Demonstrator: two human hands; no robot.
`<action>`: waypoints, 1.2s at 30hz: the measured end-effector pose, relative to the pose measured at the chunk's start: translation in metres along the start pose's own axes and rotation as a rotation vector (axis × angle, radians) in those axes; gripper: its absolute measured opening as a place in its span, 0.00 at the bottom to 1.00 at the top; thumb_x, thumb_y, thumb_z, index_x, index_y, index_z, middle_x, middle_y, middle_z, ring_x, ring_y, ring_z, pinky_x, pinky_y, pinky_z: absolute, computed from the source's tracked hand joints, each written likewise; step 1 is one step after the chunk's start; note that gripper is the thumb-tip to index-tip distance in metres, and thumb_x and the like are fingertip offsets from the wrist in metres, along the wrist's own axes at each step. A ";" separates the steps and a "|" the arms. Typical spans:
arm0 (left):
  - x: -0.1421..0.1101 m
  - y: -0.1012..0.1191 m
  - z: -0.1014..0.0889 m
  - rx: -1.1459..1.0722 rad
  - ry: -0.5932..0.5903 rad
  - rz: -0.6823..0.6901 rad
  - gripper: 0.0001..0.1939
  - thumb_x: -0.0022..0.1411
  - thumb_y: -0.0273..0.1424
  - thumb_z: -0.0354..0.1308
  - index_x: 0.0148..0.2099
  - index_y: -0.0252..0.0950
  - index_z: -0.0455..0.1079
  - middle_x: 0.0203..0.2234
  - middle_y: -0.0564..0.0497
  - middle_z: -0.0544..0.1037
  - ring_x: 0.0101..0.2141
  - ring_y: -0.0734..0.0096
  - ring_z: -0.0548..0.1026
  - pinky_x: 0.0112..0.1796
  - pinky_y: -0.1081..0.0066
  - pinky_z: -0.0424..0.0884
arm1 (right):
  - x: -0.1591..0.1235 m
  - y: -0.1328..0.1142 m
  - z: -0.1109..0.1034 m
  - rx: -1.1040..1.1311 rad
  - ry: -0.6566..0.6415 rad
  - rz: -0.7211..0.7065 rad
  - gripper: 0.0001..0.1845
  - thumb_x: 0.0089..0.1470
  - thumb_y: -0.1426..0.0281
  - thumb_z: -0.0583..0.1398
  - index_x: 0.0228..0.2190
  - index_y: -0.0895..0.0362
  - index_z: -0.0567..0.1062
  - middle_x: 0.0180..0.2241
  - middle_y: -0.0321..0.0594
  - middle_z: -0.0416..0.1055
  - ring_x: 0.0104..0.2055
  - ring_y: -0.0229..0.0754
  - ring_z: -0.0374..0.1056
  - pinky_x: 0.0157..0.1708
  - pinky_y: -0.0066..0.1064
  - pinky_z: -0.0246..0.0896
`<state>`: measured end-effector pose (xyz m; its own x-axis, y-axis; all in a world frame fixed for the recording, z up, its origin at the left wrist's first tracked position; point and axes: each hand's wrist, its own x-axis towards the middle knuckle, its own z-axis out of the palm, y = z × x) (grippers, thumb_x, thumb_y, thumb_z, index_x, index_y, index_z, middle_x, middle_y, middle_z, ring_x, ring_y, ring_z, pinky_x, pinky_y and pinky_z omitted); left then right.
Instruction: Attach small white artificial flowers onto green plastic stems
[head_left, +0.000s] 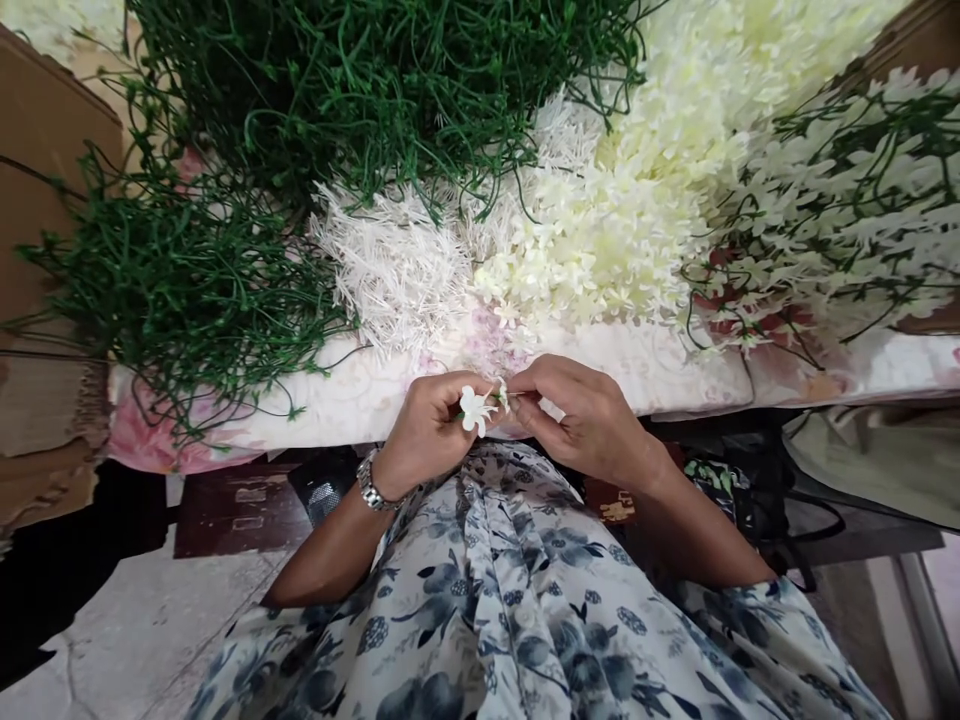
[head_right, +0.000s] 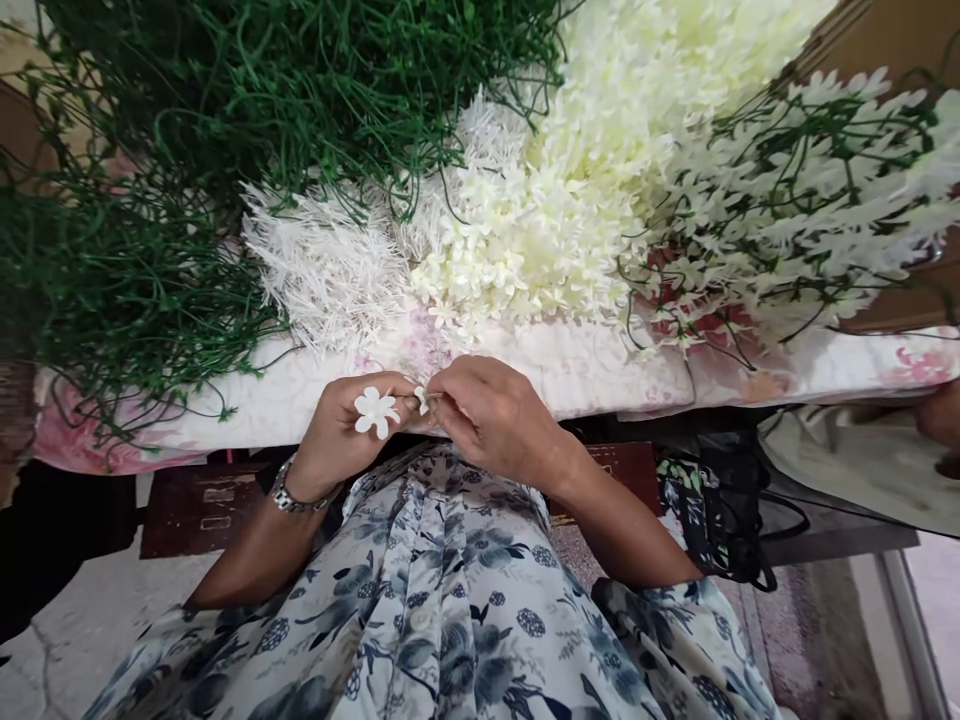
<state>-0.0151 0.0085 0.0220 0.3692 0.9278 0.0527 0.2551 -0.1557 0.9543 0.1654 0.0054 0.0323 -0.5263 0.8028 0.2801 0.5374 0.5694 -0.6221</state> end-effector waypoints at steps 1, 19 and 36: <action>0.001 0.001 0.001 -0.013 -0.009 -0.003 0.06 0.55 0.25 0.55 0.26 0.32 0.68 0.18 0.55 0.71 0.20 0.81 0.65 0.21 0.81 0.60 | 0.000 0.000 0.000 -0.013 -0.001 -0.014 0.06 0.56 0.76 0.52 0.33 0.61 0.69 0.28 0.41 0.70 0.32 0.36 0.65 0.32 0.28 0.61; 0.003 -0.005 0.001 0.035 -0.041 0.029 0.06 0.50 0.21 0.50 0.24 0.32 0.64 0.17 0.57 0.64 0.19 0.82 0.60 0.21 0.80 0.56 | 0.006 0.010 0.009 0.044 0.023 -0.046 0.07 0.56 0.76 0.50 0.29 0.59 0.67 0.24 0.37 0.66 0.27 0.33 0.61 0.27 0.25 0.58; 0.003 -0.007 0.001 0.029 -0.009 -0.013 0.05 0.52 0.23 0.51 0.24 0.33 0.63 0.16 0.58 0.63 0.19 0.82 0.58 0.20 0.80 0.56 | 0.011 0.008 0.009 0.071 -0.006 0.018 0.07 0.53 0.78 0.51 0.28 0.59 0.67 0.24 0.35 0.64 0.26 0.31 0.58 0.26 0.24 0.54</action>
<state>-0.0145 0.0117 0.0152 0.3740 0.9267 0.0372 0.2862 -0.1535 0.9458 0.1575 0.0172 0.0239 -0.5209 0.8117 0.2641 0.4991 0.5406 -0.6772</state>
